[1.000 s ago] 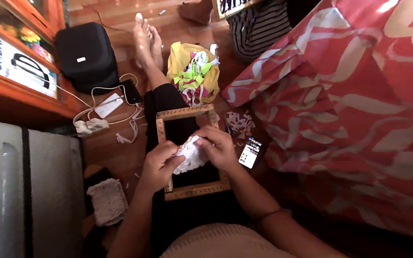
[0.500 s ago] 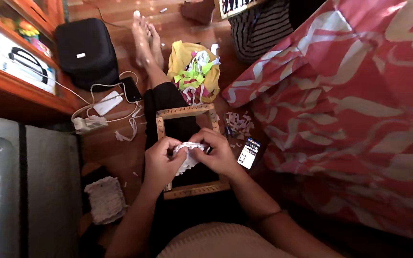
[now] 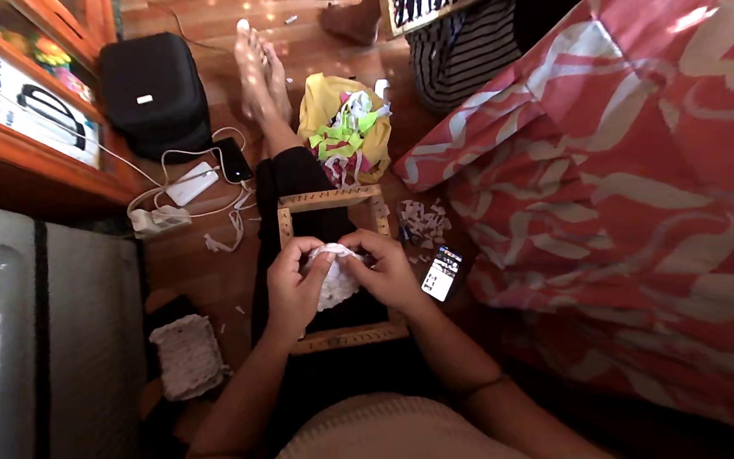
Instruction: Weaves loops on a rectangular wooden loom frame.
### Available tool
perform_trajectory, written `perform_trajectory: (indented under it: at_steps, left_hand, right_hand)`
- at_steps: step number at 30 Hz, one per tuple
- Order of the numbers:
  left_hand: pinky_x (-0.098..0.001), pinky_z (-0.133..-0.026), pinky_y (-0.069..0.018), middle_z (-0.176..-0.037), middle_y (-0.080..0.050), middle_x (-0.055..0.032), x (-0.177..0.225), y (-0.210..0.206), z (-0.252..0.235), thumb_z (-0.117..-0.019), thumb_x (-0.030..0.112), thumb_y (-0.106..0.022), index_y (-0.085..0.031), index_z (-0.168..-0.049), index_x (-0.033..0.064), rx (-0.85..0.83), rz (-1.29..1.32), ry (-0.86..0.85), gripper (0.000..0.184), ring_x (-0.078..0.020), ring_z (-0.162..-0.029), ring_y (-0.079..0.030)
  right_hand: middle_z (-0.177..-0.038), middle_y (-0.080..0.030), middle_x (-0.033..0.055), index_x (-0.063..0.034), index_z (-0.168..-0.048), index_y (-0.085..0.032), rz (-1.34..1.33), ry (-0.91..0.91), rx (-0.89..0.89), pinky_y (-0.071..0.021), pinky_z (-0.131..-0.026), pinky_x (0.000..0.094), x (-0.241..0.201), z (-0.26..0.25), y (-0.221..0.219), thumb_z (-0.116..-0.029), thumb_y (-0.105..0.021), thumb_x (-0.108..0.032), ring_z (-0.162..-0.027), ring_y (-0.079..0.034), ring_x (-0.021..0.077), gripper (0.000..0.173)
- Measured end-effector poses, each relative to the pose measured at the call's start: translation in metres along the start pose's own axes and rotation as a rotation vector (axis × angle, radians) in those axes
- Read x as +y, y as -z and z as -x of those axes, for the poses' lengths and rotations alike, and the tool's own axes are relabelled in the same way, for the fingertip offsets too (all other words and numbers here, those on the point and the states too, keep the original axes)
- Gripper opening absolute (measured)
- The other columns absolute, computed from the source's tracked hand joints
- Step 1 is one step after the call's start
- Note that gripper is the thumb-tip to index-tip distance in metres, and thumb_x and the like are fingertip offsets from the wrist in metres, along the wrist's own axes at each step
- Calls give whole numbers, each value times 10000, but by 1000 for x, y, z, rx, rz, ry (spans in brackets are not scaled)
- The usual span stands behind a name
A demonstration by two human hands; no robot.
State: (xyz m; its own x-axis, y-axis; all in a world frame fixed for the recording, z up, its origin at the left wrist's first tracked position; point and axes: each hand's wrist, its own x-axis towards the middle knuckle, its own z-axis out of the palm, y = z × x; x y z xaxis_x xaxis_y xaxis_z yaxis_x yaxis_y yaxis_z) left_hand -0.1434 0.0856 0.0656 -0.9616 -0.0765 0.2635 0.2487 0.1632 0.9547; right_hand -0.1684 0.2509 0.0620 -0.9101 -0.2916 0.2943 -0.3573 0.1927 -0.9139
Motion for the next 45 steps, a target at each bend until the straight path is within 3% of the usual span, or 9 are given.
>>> perform_trajectory:
  at_steps: [5,13,22,25,29,31,34,41,45]
  left_hand:
    - [-147,-763,-546,-921,-668,24,-5,2,2,-971,91,-635,-652,-1015,1,-61,18,-98,102,35,-830,-629]
    - [-174,-719,-532,-883,-681,-58,-7,13,-7,-967,134,-663,-695,-1030,-23,-119,-253,62,172,-10,-760,-628]
    - [-168,-619,-481,-759,-636,-51,-5,15,2,-972,168,-631,-691,-916,-31,-340,-259,16,216,-18,-651,-564]
    - [-141,-647,-500,-798,-669,-38,-8,16,4,-957,171,-648,-705,-967,-26,-282,-206,38,206,17,-684,-593]
    - [-182,-749,-568,-970,-708,-20,-10,26,1,-906,137,-719,-675,-1132,6,-158,-123,132,265,6,-820,-662]
    - [-162,-732,-559,-963,-698,-13,-11,32,-2,-872,122,-747,-690,-1079,8,-121,-138,66,243,15,-810,-651]
    - [-134,-750,-537,-953,-676,-13,-13,34,-5,-880,173,-757,-732,-1031,23,-157,-182,-95,214,19,-843,-629]
    - [-180,-736,-538,-828,-703,-93,-13,27,-4,-935,230,-704,-730,-882,-8,-270,-335,-327,245,-65,-763,-657]
    - [-188,-817,-569,-1061,-712,10,-18,30,-3,-909,250,-739,-638,-1249,9,-136,-9,-19,430,7,-925,-667]
  right_hand:
    - [-826,-686,50,24,-971,-678,112,12,260,-531,-657,142,-2,6,-20,-915,-614,-58,-704,-626,-4,118]
    - [-1026,-649,83,10,-1202,-685,60,-2,-35,-560,-761,229,6,-1,-2,-889,-695,-145,-882,-632,79,349]
    - [-869,-668,101,37,-974,-700,219,87,298,-539,-725,205,7,1,-21,-944,-613,-88,-775,-636,88,154]
    - [-862,-655,84,45,-990,-671,150,67,334,-528,-686,173,9,3,-27,-971,-591,-104,-736,-616,46,170]
    - [-879,-654,44,34,-1159,-605,-18,-22,83,-548,-657,187,8,-1,-6,-969,-577,-89,-723,-621,18,229]
    - [-865,-645,65,33,-1267,-585,14,-41,-79,-545,-635,247,6,-5,3,-917,-607,-87,-707,-616,76,370]
    - [-963,-720,94,17,-1139,-679,105,39,-143,-592,-751,274,3,-7,6,-967,-626,-103,-811,-687,94,216]
    - [-839,-676,15,39,-1030,-640,-5,63,271,-546,-681,140,3,2,-15,-993,-575,-78,-724,-628,-35,139]
    - [-918,-686,-40,-24,-1076,-626,-123,67,265,-561,-697,141,3,3,-10,-1030,-565,-128,-769,-638,-55,129]
